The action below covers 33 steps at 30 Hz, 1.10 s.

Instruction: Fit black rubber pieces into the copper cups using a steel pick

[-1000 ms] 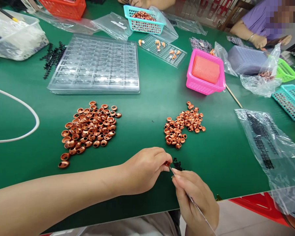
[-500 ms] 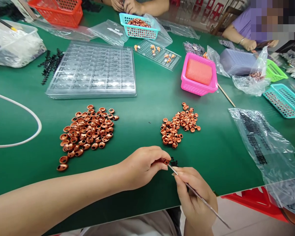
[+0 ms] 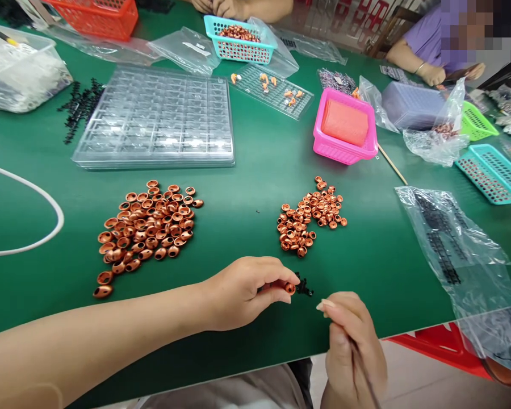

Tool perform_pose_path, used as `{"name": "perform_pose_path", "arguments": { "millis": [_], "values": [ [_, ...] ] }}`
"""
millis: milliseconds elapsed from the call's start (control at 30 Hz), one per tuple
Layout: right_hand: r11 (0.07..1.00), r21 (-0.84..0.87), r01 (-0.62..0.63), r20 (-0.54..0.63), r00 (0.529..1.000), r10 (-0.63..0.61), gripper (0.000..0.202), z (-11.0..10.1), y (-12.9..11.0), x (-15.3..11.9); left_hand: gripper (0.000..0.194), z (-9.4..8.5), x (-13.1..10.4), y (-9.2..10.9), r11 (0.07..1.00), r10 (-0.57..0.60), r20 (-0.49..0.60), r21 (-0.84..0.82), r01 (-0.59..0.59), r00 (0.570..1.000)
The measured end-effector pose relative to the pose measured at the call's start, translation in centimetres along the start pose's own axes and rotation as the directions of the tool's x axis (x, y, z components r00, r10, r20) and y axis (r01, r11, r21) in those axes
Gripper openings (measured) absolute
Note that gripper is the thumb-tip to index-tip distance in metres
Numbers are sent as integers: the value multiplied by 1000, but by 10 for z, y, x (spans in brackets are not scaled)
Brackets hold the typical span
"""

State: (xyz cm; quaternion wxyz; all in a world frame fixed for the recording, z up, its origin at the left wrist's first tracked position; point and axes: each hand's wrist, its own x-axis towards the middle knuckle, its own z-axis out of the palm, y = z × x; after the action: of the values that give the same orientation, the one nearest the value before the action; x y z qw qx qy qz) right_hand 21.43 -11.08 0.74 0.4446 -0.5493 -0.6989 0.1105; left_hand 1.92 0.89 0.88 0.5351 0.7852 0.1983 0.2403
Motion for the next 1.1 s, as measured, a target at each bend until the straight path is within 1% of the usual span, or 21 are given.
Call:
{"name": "perform_pose_path", "arguments": {
  "millis": [67,133,200,267,467,600,767,967,1100],
  "values": [
    [999,-27,38,83,996,-36,32,0,3,1,17,1,-1,-1,998,65,7,25,-65,998],
    [993,-64,102,143,985,-92,34,4,7,1,16,2,-1,-1,992,112,30,55,-114,993],
    [981,-97,167,192,971,-146,34,7,10,1,16,2,-2,1,987,128,62,87,-133,990],
    [972,-119,205,224,959,-175,35,9,12,0,17,1,-2,3,984,130,88,109,-140,988],
    [954,-142,265,246,943,-225,36,7,14,-3,17,1,-3,6,983,129,118,116,-142,985],
    [950,-127,284,271,932,-242,41,5,14,-4,17,3,-3,8,988,99,132,106,-113,986],
    [952,-99,289,288,924,-251,41,3,15,-6,17,5,-3,11,993,89,113,72,-98,990],
    [962,-68,265,335,914,-228,31,4,14,-4,18,5,-4,10,994,68,120,82,-79,990],
    [957,-62,285,343,906,-247,20,7,13,0,18,6,-5,7,994,56,152,89,-71,987]
  ]
}}
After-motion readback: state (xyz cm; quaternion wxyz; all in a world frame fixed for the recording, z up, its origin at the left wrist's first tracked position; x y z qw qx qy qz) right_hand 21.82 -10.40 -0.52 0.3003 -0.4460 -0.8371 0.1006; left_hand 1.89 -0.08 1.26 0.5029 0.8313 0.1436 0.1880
